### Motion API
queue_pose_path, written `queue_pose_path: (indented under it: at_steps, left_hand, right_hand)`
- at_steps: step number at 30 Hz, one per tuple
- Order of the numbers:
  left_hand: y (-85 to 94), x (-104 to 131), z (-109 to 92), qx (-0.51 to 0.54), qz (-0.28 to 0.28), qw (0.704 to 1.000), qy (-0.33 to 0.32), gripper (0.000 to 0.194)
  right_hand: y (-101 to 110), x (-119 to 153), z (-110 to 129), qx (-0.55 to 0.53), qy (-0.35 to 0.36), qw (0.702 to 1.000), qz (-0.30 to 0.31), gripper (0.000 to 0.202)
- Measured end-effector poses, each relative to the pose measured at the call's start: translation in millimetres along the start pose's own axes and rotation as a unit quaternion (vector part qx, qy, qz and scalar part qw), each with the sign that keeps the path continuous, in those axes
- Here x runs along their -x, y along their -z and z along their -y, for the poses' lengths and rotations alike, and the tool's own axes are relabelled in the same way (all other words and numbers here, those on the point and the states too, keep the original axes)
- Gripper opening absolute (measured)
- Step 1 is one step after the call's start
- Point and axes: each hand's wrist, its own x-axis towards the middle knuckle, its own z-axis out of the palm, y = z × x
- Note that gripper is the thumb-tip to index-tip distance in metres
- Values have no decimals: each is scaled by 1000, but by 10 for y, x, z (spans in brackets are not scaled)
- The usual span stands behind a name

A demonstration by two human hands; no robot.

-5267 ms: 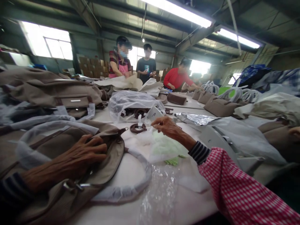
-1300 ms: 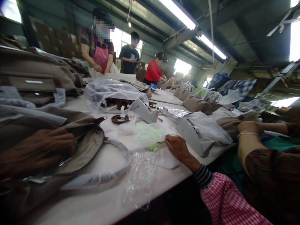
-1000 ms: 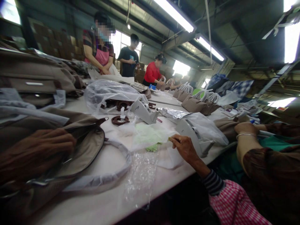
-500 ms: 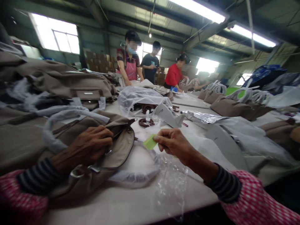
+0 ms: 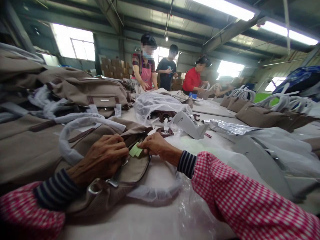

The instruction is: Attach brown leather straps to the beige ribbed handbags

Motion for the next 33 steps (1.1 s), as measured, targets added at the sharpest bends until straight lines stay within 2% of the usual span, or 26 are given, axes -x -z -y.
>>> queue_pose_path:
  at_steps: [7, 11, 15, 18, 22, 28, 31, 33]
  left_hand:
    - [-6, -22, 12, -7, 38, 999, 11, 14]
    - [36, -43, -2, 2, 40, 999, -3, 21]
    - [-18, -62, 16, 47, 27, 998, -41, 29]
    - [-75, -79, 31, 67, 42, 996, -48, 27]
    - [-68, -96, 14, 40, 93, 995, -16, 21]
    - [-80, -64, 12, 27, 95, 995, 5, 17]
    - [-102, -52, -1, 11, 87, 996, 16, 16]
    - [-102, -53, -14, 12, 90, 996, 26, 17]
  right_hand:
    - [-122, -207, -134, 64, 11, 998, -3, 40]
    - [-175, -179, -82, 64, -2, 997, -46, 40]
    - [-251, -144, -102, 54, -9, 994, -93, 37]
    - [-286, -149, -127, 59, -4, 994, -94, 37]
    - [-282, -152, -97, 68, 11, 995, -72, 33]
    - [-144, -45, -86, 119, 29, 991, -58, 45]
    - [60, 27, -87, 186, 74, 977, -71, 45]
    - [251, 51, -73, 220, 112, 964, -103, 45]
